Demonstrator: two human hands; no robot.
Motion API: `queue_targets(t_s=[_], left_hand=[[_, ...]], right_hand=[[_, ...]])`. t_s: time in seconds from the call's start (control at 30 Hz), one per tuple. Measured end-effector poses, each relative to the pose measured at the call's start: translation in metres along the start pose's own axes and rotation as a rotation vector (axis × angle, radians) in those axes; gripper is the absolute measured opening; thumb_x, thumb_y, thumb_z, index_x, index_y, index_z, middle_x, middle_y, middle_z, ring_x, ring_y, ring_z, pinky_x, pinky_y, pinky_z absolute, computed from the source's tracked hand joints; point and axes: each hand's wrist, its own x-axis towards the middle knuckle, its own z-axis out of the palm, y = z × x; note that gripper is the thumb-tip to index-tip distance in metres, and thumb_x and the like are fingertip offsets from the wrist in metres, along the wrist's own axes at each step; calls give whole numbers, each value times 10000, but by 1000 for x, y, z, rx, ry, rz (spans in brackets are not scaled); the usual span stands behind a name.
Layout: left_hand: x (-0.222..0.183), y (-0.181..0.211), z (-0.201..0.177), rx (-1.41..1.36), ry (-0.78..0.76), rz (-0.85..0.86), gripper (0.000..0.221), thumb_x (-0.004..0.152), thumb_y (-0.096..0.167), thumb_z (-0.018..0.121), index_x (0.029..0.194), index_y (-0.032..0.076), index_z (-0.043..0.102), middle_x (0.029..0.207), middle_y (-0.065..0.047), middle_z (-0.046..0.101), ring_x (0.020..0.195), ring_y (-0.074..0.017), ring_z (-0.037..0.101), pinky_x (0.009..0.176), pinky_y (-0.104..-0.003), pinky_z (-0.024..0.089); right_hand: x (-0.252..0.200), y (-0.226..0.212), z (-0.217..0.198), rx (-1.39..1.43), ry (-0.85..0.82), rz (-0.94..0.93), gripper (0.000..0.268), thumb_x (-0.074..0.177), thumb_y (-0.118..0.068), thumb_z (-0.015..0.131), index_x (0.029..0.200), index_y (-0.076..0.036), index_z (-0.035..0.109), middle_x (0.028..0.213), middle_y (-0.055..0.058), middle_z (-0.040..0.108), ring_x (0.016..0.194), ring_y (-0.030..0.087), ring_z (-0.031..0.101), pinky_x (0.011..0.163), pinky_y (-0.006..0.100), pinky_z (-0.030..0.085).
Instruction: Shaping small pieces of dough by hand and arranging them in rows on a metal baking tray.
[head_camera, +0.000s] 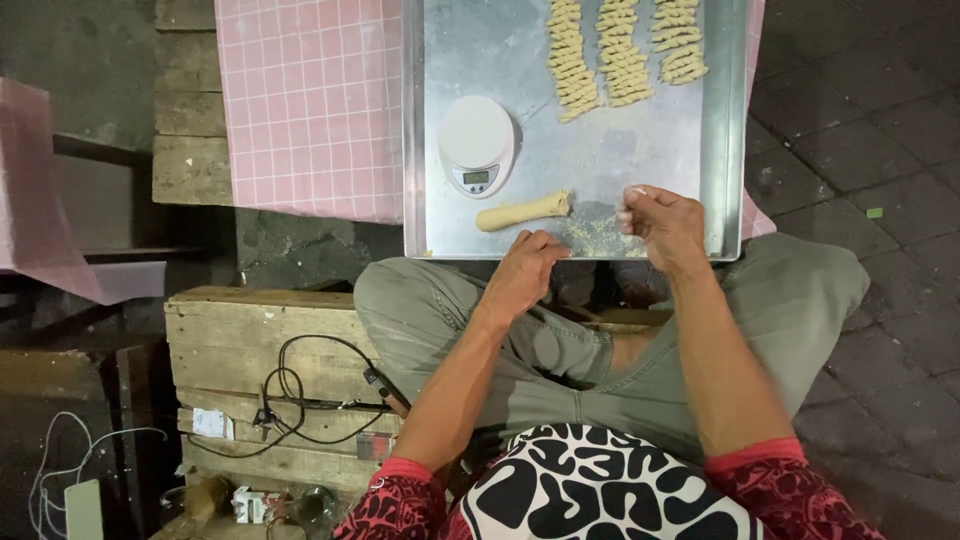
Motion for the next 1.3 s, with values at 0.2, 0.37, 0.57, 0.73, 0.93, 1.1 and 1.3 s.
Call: queue_targets(t_s=[0.2, 0.37, 0.57, 0.73, 0.93, 1.1, 1.3], left_hand=[[1, 0, 3, 171, 49, 36, 193, 1113, 140, 463, 924, 144, 504, 865, 34, 474, 669, -71, 396, 664, -315, 398], [1, -2, 5, 216, 95, 80, 247, 1108, 171, 434, 863, 149, 456, 846, 48, 415, 662, -96, 369, 621, -323, 334], [2, 13, 4, 1057, 106, 102, 193, 1131, 174, 453, 988, 174, 582, 866, 77, 531, 676, -57, 448, 674, -314, 430], [-2, 3, 8, 824, 91, 90, 232, 1136, 182, 421, 926, 164, 519, 870, 61, 485, 648, -68, 404, 641, -330, 378], [-10, -28, 25, 9, 58, 56, 102, 1063, 179, 512, 1010, 156, 596, 945, 63, 463, 760, -94, 401, 696, -273, 384], [-8, -24, 21, -69, 78, 69, 149, 1078, 158, 469, 1059, 158, 618, 940, 48, 435, 730, -112, 343, 664, -317, 356], [-5, -12, 12, 145, -90, -30, 78, 1061, 152, 600, 987, 175, 602, 939, 74, 482, 801, -35, 384, 774, -244, 396]], right_hand=[[-2, -1, 3, -56, 46, 6, 197, 1006, -218, 774, 1080, -37, 747, 775, 144, 719, 569, 168, 701, 527, 312, 643], [0, 0, 3, 43, -53, 13, 289, 937, -65, 791, 1205, 14, 717, 988, 174, 751, 809, 196, 753, 771, 345, 679], [5, 1, -6, 18, 11, 2, 302, 895, -90, 850, 1145, -12, 699, 967, 110, 754, 848, 189, 787, 768, 311, 686], [-3, -5, 4, -13, -2, 28, 188, 1016, -170, 723, 1119, -15, 697, 948, 135, 751, 813, 204, 787, 713, 321, 691], [3, -1, -3, 70, -36, 12, 203, 924, -47, 797, 1105, -15, 713, 1019, 172, 754, 858, 233, 787, 759, 334, 687], [3, 2, 0, 5, 27, 22, 141, 911, -77, 831, 993, -34, 726, 853, 161, 731, 659, 151, 715, 567, 271, 650], [-6, -7, 8, 5, -59, -5, 382, 896, -42, 798, 1243, 58, 673, 1091, 166, 748, 1005, 257, 771, 874, 398, 667]])
